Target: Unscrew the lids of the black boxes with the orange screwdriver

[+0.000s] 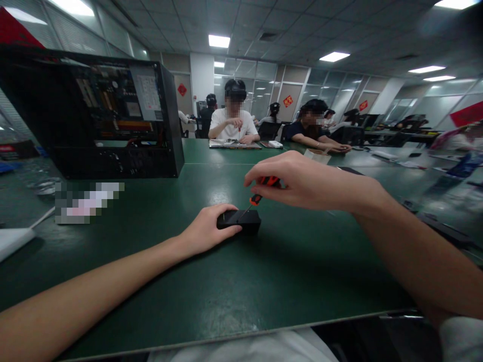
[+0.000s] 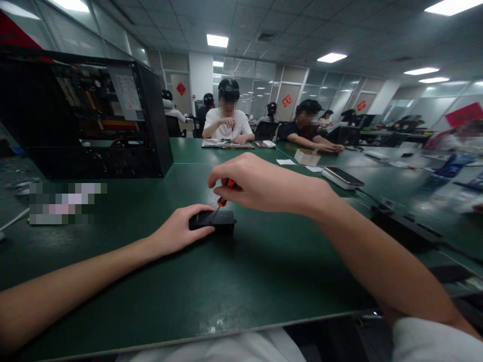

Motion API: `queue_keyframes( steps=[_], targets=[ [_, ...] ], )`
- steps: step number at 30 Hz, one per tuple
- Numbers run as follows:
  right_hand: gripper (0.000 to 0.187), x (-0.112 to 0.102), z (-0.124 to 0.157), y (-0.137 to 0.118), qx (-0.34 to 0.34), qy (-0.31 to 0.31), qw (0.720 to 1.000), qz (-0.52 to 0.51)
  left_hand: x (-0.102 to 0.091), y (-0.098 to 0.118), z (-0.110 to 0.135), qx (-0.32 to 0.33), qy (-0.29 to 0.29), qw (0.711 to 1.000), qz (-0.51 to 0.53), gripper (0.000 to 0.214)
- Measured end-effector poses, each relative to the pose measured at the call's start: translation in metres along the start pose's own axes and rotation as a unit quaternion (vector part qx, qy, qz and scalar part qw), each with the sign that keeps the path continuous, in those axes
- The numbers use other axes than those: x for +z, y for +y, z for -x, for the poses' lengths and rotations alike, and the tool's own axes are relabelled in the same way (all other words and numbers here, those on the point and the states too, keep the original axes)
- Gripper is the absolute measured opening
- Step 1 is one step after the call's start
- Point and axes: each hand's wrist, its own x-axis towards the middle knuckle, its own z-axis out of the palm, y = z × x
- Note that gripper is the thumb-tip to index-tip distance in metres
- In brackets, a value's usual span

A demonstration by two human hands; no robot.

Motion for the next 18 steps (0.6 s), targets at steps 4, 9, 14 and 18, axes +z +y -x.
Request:
queue_keyframes(
  steps=[4,9,14,18],
  targets=[
    [0.024,-0.009,0.002,-0.001,-0.069,-0.068,0.993,-0.071,0.0,0.0,0.0,0.004,0.001,1.0,-0.005,0.037],
    [0.017,-0.008,0.002,-0.004,-0.052,-0.07,0.995,-0.049,-0.001,0.0,-0.001,0.002,0.002,1.0,-0.005,0.036],
    [0.018,0.001,-0.002,0.0,-0.013,-0.017,0.999,-0.034,-0.002,0.005,-0.001,0.001,0.0,1.0,0.002,0.034],
    [0.025,-0.003,-0.001,0.002,-0.029,-0.025,0.997,-0.072,-0.005,0.006,0.001,-0.003,0.003,1.0,-0.004,0.03]
  ],
)
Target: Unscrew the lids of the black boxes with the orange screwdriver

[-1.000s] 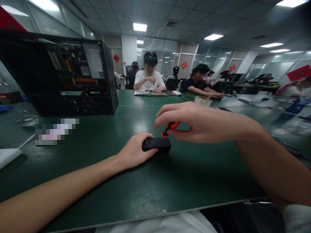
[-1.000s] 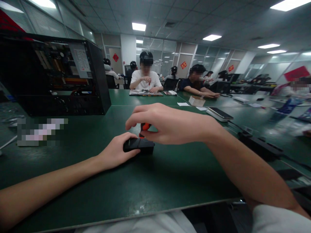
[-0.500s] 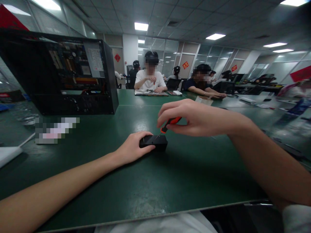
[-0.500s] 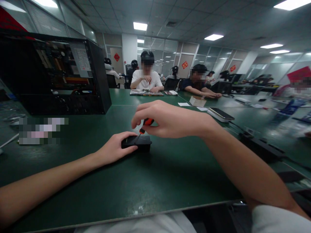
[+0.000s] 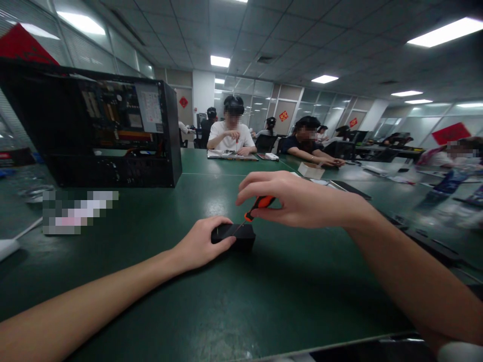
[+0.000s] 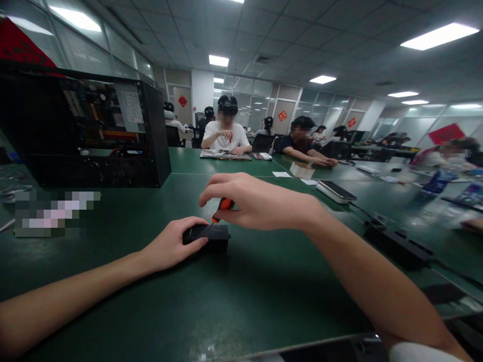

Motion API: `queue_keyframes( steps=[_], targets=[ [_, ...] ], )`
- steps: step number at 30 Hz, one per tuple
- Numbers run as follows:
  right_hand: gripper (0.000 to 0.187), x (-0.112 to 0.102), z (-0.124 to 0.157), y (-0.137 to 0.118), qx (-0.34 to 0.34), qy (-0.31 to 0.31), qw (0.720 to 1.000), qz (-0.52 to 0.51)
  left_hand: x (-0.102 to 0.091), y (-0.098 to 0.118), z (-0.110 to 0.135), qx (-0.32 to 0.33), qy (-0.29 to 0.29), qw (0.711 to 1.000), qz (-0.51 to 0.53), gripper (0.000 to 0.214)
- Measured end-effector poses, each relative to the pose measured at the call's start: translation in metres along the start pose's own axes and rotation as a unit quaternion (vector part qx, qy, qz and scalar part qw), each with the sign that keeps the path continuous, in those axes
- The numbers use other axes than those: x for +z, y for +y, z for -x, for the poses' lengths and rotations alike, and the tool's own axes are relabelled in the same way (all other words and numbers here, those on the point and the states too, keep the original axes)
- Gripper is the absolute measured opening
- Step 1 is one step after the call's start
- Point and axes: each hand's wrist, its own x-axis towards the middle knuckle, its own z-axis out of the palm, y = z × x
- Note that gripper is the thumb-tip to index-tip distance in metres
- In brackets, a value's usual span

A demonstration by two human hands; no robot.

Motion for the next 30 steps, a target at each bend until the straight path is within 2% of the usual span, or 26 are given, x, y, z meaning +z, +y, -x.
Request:
queue_keyframes(
  steps=[4,7,11,14,22,30],
  targets=[
    [0.024,0.001,0.012,0.0,0.045,-0.083,0.995,0.021,-0.008,-0.002,0.004,0.011,-0.016,1.0,-0.02,0.029],
    [0.027,0.015,0.034,0.009,0.071,-0.135,0.988,0.011,-0.01,0.0,0.004,0.034,-0.016,0.999,-0.02,0.033],
    [0.032,0.037,0.069,0.035,0.109,-0.068,0.992,0.019,-0.005,0.005,0.0,0.039,-0.015,0.999,0.0,0.032],
    [0.032,0.042,0.085,0.05,0.123,-0.034,0.992,0.02,-0.001,0.006,-0.002,0.027,-0.014,1.0,0.003,0.03],
    [0.034,0.035,0.086,0.051,0.115,-0.063,0.991,0.017,-0.001,0.002,-0.002,0.029,-0.016,0.999,-0.002,0.033],
    [0.033,0.041,0.083,0.051,0.119,-0.063,0.991,-0.019,-0.001,0.003,-0.002,0.021,-0.016,1.0,-0.001,0.033]
  ],
)
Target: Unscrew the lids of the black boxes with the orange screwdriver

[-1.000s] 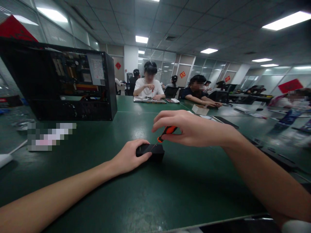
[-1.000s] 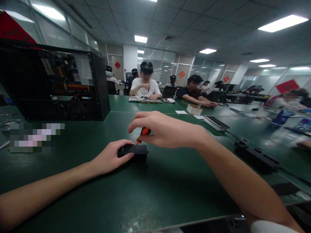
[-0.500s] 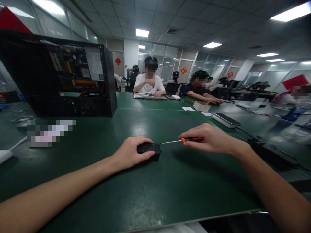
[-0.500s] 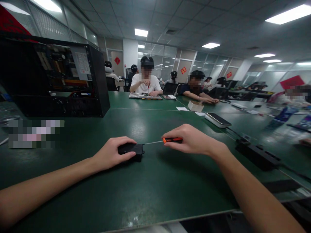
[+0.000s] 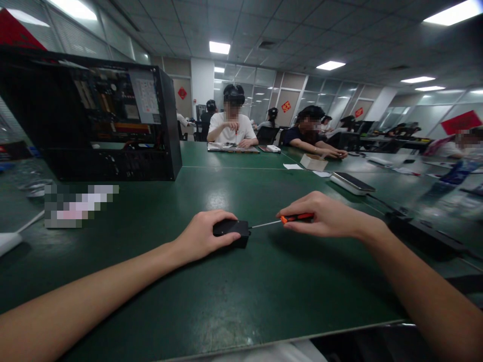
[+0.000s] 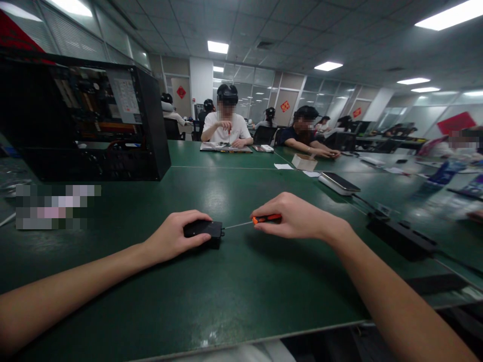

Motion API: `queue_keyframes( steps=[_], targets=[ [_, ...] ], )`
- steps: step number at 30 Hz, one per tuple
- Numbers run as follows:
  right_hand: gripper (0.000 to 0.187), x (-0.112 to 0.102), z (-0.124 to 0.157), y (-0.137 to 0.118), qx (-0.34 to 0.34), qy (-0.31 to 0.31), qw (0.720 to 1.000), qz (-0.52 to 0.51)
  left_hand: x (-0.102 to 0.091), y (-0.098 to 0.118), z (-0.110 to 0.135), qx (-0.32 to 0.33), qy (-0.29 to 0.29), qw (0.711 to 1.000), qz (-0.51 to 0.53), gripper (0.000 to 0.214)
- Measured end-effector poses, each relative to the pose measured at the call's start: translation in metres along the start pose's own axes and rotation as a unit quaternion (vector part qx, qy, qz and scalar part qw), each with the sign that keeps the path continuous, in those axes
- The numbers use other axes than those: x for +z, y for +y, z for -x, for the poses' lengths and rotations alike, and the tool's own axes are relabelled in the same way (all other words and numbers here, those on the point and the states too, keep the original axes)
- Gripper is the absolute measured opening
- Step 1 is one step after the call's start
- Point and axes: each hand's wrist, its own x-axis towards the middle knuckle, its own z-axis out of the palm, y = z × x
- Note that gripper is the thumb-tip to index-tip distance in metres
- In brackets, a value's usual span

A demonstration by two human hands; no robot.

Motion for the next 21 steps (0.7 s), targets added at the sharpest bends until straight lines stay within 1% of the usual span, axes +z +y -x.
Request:
queue_keyframes(
  steps=[3,6,9,12,15,18,21],
  targets=[
    [0.039,0.01,-0.006,0.009,0.013,-0.012,1.0,-0.018,-0.001,-0.001,0.0,-0.007,-0.008,1.0,-0.007,0.038],
    [0.05,0.027,-0.015,0.024,0.023,-0.038,0.999,-0.017,-0.001,-0.002,0.0,-0.006,-0.014,1.0,-0.015,0.039],
    [0.056,0.045,-0.022,0.033,0.008,-0.038,0.999,-0.002,0.0,-0.004,0.0,-0.004,-0.013,1.0,-0.018,0.038],
    [0.055,0.053,-0.026,0.032,-0.014,-0.015,1.0,0.024,0.001,-0.004,0.0,0.0,-0.013,1.0,-0.021,0.038],
    [0.055,0.055,-0.027,0.027,-0.019,0.0,0.999,0.042,0.001,-0.006,0.0,0.005,-0.013,1.0,-0.02,0.037],
    [0.056,0.06,-0.029,0.023,-0.02,-0.007,0.999,0.026,0.002,-0.007,0.0,0.008,-0.011,1.0,-0.017,0.038],
    [0.057,0.07,-0.034,0.019,-0.02,-0.017,1.0,-0.007,0.003,-0.006,0.0,0.012,-0.005,1.0,-0.012,0.038]
  ],
)
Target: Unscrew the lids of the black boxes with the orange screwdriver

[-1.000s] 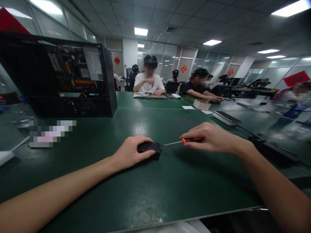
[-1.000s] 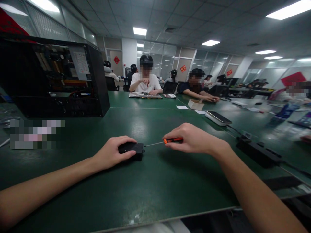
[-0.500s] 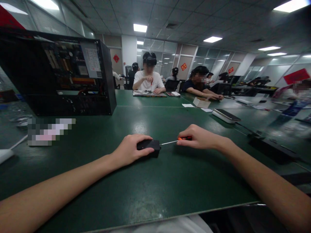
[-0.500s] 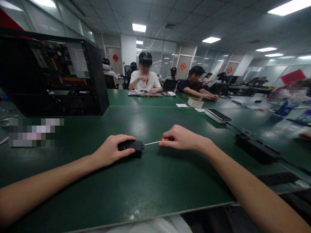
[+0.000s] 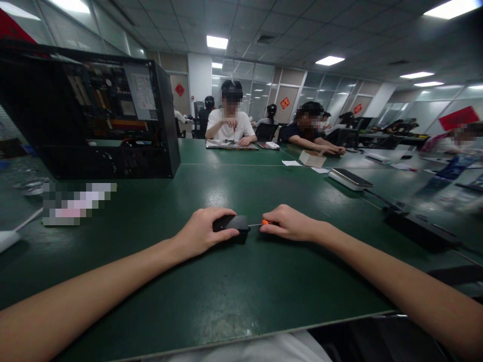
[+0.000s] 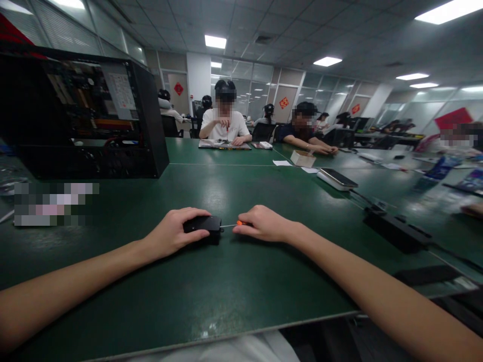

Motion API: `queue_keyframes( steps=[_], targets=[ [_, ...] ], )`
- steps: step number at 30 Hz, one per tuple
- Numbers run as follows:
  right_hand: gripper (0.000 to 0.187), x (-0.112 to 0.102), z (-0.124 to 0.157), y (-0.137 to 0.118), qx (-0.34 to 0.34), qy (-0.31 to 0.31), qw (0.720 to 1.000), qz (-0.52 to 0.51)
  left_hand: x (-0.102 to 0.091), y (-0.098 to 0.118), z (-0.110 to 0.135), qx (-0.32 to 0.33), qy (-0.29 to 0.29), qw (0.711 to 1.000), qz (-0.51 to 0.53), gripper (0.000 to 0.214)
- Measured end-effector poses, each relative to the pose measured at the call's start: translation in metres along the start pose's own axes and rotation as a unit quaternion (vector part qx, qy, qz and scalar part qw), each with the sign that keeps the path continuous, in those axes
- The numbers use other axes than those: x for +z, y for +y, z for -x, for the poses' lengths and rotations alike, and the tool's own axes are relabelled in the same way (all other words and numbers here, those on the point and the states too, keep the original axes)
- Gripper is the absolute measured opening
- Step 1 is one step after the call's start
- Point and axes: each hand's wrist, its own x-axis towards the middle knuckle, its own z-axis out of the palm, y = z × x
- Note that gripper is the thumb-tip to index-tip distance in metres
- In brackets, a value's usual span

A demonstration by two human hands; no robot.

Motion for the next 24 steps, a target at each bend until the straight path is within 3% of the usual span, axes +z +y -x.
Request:
queue_keyframes(
  steps=[4,8,13,18,24],
  targets=[
    [0.056,0.007,-0.005,-0.005,0.005,0.002,1.0,-0.002,-0.001,0.001,0.0,0.0,0.006,1.0,0.006,0.041],
    [0.053,-0.002,-0.001,-0.004,0.031,0.014,0.997,0.068,-0.01,-0.002,0.004,-0.009,-0.006,1.0,0.017,0.052],
    [0.047,-0.006,0.005,-0.002,0.033,0.05,0.995,0.077,-0.022,-0.008,0.008,-0.076,-0.041,0.996,0.03,0.047],
    [0.035,0.006,0.001,-0.012,-0.002,0.1,0.993,0.065,-0.016,-0.005,0.006,-0.101,-0.028,0.992,0.07,0.048],
    [0.034,0.01,-0.002,-0.014,-0.018,0.108,0.994,0.014,-0.013,0.001,0.006,-0.107,-0.016,0.989,0.096,0.046]
  ],
)
